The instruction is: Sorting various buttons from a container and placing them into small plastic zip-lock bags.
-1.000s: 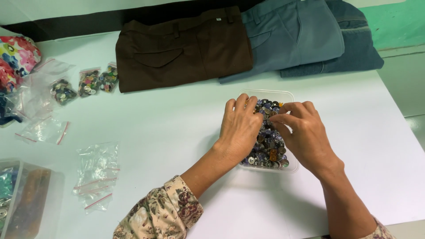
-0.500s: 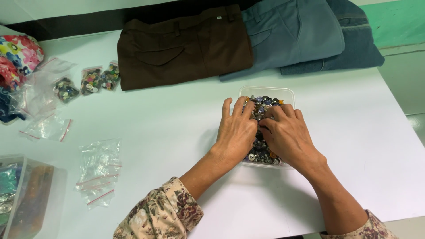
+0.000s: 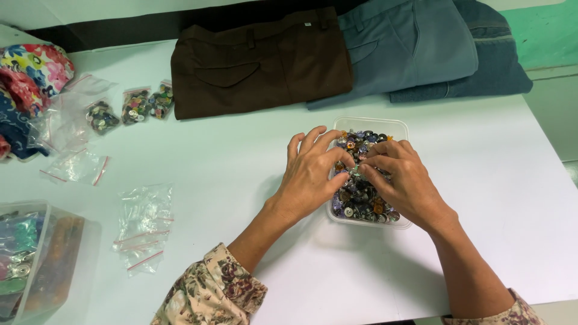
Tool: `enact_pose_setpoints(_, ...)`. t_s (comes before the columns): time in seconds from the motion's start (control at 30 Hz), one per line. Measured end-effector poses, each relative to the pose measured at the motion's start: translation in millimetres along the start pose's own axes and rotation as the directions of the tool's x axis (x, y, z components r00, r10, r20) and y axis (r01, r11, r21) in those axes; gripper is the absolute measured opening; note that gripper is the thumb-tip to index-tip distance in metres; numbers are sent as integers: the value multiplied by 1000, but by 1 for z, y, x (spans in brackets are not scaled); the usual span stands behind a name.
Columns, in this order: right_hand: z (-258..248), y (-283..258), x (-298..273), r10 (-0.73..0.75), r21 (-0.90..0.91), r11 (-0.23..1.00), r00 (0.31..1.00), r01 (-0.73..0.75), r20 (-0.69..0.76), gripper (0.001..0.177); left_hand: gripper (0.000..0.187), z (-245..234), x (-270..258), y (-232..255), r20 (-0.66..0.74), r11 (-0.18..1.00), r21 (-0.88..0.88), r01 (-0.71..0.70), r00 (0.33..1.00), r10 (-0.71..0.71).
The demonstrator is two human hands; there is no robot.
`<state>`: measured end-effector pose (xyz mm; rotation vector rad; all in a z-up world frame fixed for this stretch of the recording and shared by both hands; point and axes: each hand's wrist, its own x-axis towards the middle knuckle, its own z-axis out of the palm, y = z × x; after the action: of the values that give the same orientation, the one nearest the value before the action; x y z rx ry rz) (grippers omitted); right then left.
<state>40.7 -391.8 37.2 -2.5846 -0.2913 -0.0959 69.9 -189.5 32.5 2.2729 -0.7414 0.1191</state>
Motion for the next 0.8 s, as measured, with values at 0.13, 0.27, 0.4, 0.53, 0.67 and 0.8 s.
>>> enact_pose_setpoints(0.13, 1, -2, -3, -11, 57, 998, 1000, 12, -13, 21, 18, -4, -11, -2, -39, 997, 27, -76, 996, 77)
enact_pose_setpoints(0.27, 9, -11, -9, -135, 169, 975, 989, 144, -64, 22, 20, -7, -27, -9, -175, 917, 255, -306, 918, 355)
enact_pose_setpoints(0.4, 21, -27, -12, -199, 224, 950, 974, 218, -104, 21, 21, -12, -47, -13, -275, 837, 413, -359, 827, 490)
enact_pose_setpoints(0.53, 27, -41, -9, -278, 194, 935, 953, 297, -117, 19, 23, -31, -67, -19, -314, 806, 482, -344, 791, 525)
enact_pose_setpoints(0.67, 30, -70, -7, -316, 154, 931, 943, 330, -106, 15, 27, -46, -87, -30, -313, 775, 556, -300, 788, 530)
enact_pose_setpoints(0.8, 49, -97, 3, -391, -7, 920, 919, 391, -53, 10, 29, -60, -102, -48, -312, 742, 635, -216, 807, 502)
